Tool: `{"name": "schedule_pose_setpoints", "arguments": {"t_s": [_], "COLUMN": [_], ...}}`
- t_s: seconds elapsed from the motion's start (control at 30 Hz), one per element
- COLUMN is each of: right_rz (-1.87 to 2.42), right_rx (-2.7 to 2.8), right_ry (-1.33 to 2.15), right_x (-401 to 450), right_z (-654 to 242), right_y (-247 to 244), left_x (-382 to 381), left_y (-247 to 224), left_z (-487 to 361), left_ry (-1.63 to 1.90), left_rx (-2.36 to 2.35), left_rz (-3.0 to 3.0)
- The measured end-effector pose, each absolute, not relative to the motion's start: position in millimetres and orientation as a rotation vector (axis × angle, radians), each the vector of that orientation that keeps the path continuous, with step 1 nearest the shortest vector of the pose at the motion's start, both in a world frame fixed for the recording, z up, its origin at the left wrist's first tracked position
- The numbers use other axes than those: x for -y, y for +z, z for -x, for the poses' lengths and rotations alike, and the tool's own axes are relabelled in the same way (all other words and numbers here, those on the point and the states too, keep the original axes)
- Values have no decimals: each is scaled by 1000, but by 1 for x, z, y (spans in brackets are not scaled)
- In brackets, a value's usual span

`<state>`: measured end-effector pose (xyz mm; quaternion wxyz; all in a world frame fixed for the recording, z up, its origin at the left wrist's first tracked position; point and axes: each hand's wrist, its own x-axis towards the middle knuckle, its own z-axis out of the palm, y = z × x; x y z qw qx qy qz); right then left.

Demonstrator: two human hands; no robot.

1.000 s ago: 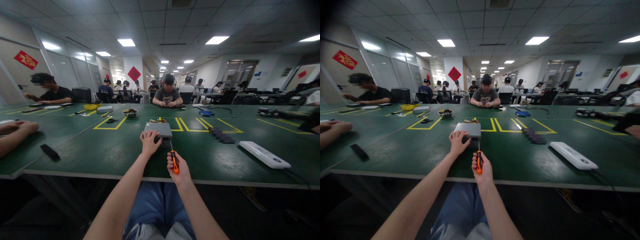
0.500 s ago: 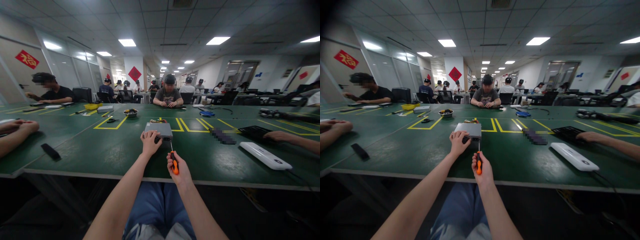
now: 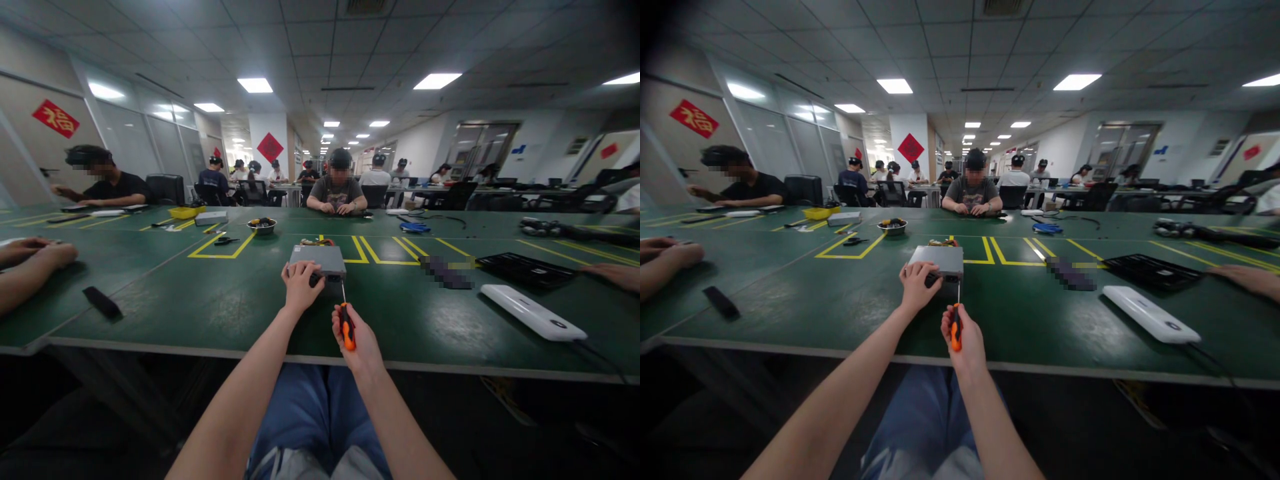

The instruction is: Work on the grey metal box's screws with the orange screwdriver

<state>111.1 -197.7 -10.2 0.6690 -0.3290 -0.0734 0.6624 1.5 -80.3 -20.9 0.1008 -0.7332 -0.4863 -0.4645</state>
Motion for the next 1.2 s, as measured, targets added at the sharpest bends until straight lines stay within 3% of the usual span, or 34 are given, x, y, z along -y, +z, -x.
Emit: {"name": "schedule_pose_setpoints", "arguments": {"t_s": [0.93, 1.2], "right_rz": [749, 741], "right_rx": [158, 152], "right_ry": [1373, 1505], "right_x": [191, 199], "right_z": [-108, -112], "right_y": [-12, -8], "left_x": [80, 81], "left_y": [-21, -20], "left_z": [-2, -2], "left_ry": [-1375, -1359], "left_rx": [1428, 1454], "left_rz": [2161, 2175]}}
